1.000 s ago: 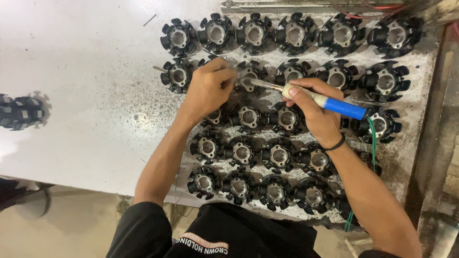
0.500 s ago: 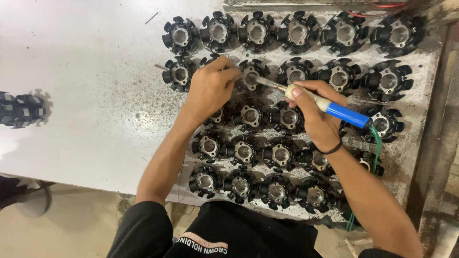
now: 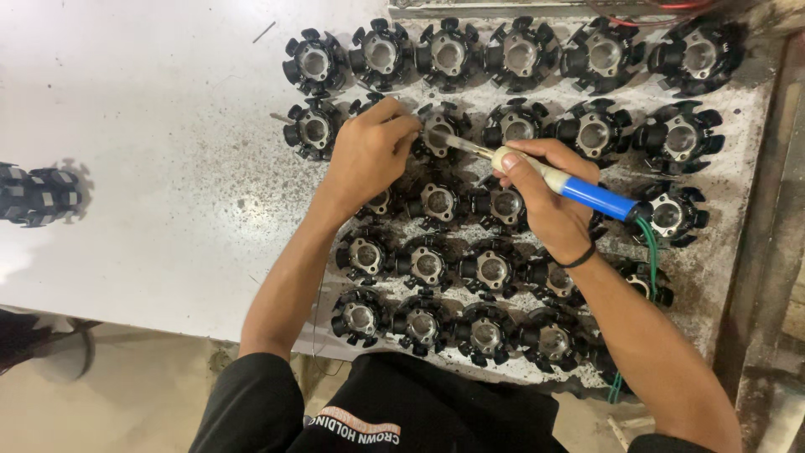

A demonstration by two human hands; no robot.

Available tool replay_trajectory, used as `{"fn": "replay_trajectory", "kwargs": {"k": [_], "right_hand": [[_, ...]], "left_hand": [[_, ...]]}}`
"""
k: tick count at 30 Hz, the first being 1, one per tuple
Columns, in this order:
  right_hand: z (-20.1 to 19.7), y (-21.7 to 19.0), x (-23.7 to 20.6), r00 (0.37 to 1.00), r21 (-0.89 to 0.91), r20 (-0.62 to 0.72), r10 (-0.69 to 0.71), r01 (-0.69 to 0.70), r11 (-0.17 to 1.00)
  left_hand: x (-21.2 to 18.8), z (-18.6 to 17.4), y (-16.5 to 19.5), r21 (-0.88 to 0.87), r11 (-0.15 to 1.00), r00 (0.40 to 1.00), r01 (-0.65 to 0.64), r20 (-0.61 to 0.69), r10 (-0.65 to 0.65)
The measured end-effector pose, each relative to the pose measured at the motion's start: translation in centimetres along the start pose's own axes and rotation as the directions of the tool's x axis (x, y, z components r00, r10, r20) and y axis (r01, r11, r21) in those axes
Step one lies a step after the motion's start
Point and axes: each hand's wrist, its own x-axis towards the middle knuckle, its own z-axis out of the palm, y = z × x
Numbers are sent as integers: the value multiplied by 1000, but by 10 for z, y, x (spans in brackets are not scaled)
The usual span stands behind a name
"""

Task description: The person solders wire leads onto motor rotor components arranged in rows on a workbench. They hold each rotor steady with one hand while applying a heated soldering iron and solder wire to the rotor's terminal with the other, working through the parts one at a time.

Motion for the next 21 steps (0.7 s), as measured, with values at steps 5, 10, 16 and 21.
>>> {"fn": "replay_trajectory", "kwargs": {"k": [5, 10, 16, 21], "right_hand": [[-1, 0, 0, 1000, 22, -6, -11, 11, 1000], [-1, 0, 1, 1000, 0, 22, 0, 0, 1000], [-3, 3, 2, 998, 64, -35, -43, 45, 997], [-4, -10, 4, 998, 93, -26, -62, 65, 994]], "left_hand": [[0, -5, 1, 3, 1000, 1000, 21, 6, -21], [0, -10, 1, -6, 999, 998, 41, -42, -41], [0, -12, 3, -4, 999, 997, 47, -59, -47], [5, -24, 22, -65, 995, 991, 76, -108, -82]]}}
